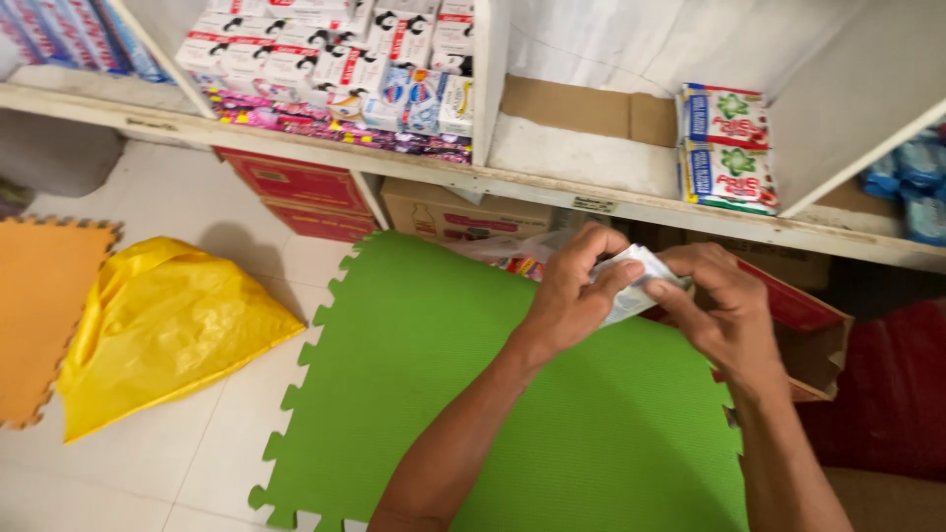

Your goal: Checking and arranging detergent sachets and small goods on grocery store shelves.

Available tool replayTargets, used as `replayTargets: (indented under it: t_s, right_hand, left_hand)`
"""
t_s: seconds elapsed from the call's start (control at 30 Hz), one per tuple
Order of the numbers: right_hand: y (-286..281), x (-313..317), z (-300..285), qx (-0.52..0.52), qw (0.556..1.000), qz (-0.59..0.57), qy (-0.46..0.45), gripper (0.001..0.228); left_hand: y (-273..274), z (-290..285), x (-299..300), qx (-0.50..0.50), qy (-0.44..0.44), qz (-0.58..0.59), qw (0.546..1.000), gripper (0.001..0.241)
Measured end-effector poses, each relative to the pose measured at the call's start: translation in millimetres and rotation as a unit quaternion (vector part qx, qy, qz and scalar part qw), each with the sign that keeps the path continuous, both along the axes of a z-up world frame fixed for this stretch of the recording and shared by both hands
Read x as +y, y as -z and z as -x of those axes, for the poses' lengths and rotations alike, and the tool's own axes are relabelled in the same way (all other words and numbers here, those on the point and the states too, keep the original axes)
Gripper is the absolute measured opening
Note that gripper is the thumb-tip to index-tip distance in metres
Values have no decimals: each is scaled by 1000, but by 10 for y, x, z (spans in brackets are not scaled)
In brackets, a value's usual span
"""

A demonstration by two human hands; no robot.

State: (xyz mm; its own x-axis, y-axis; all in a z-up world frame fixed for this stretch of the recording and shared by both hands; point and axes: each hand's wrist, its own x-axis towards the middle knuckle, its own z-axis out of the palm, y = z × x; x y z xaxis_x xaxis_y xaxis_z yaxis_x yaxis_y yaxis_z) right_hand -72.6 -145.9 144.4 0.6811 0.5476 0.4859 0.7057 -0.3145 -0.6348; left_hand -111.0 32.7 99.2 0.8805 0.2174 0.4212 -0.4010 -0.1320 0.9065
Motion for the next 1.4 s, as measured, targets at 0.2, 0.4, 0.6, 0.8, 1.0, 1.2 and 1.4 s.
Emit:
replayTargets:
  t_s: [0.2, 0.4, 0.6, 0.8, 1.0, 1.2, 1.4]
  right_hand:
    - [156, -125, -100, 213, 975, -45, 47, 21]
    - [92, -106, -117, -6, 999, 16, 34, 22]
    - [34, -172, -183, 59, 998, 27, -17, 37]
    - [156, -209, -252, 139, 989, 47, -2, 15]
    - [142, -92, -205, 217, 974, 57, 27, 9]
    - [102, -52, -209, 114, 992, 3, -56, 14]
    - [161, -89, -229, 146, 989, 30, -12, 14]
  left_hand:
    - [228, -124, -19, 19, 38, 2, 999, 28]
    - [195, -130, 27, 109, 134, 24, 985, 32]
    - [299, -160, 89, 69, 95, 3, 993, 26]
    - [275, -150, 226, 108, 185, 96, 972, 27]
    - [395, -221, 233, 103, 180, 152, 966, 32]
    - [289, -186, 224, 113, 182, 158, 964, 33]
    - [302, -191, 289, 116, 209, 205, 949, 24]
